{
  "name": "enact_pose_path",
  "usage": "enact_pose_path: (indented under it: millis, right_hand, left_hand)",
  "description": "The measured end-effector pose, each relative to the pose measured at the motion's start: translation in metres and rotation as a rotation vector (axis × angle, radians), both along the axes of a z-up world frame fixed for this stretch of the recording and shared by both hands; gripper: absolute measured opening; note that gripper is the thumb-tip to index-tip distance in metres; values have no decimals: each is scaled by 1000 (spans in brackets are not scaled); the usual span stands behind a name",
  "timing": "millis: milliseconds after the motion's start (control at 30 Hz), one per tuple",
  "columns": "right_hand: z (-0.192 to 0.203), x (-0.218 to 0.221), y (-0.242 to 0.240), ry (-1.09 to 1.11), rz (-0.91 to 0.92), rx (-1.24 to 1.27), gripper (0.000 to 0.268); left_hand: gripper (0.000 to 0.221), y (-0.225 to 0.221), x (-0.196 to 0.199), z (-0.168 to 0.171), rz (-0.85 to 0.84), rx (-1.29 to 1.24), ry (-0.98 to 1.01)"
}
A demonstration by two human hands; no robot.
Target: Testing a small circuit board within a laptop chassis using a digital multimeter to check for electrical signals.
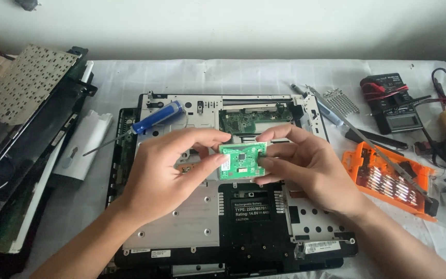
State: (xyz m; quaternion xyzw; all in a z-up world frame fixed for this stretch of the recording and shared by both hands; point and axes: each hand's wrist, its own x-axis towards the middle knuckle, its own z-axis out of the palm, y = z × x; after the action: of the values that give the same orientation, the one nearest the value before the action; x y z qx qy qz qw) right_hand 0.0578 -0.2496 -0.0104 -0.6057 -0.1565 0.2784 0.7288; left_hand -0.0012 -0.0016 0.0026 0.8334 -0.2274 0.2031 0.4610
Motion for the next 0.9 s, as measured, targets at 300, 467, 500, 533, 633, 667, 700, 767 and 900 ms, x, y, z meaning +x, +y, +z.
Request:
enact_pose_path:
  millis: [300,467,500,533,633,667,700,767,900]
  right_hand:
    - [1,-1,-1,2,-9,-17,30]
    - [1,0,-2,-14,15,-10,31]
    - [0,0,-3,-12,17,-13,31]
    - [0,0,-2,-12,17,-13,31]
    - [1,-1,-1,11,-27,-57,31]
    - [1,-2,0,5,-13,-38,29]
    - [2,-1,0,-3,1,-20,27]
    - [1,0,0,-6,15,-10,28]
    - [-2,1,-1,-37,84,49,24]
  left_hand:
    - [22,0,0,-1,-8,-4,-6]
    - [22,1,0,-2,-11,4,-11]
    - [22,2,0,-2,-7,9,-14]
    - [22,2,0,-1,-7,10,-14]
    - [23,2,0,-1,-14,18,-28]
    - [23,2,-1,-1,-14,14,-31]
    - [23,2,0,0,-13,9,-36]
    - [22,2,0,0,-22,11,-48]
    - [21,2,-2,2,-48,6,-55]
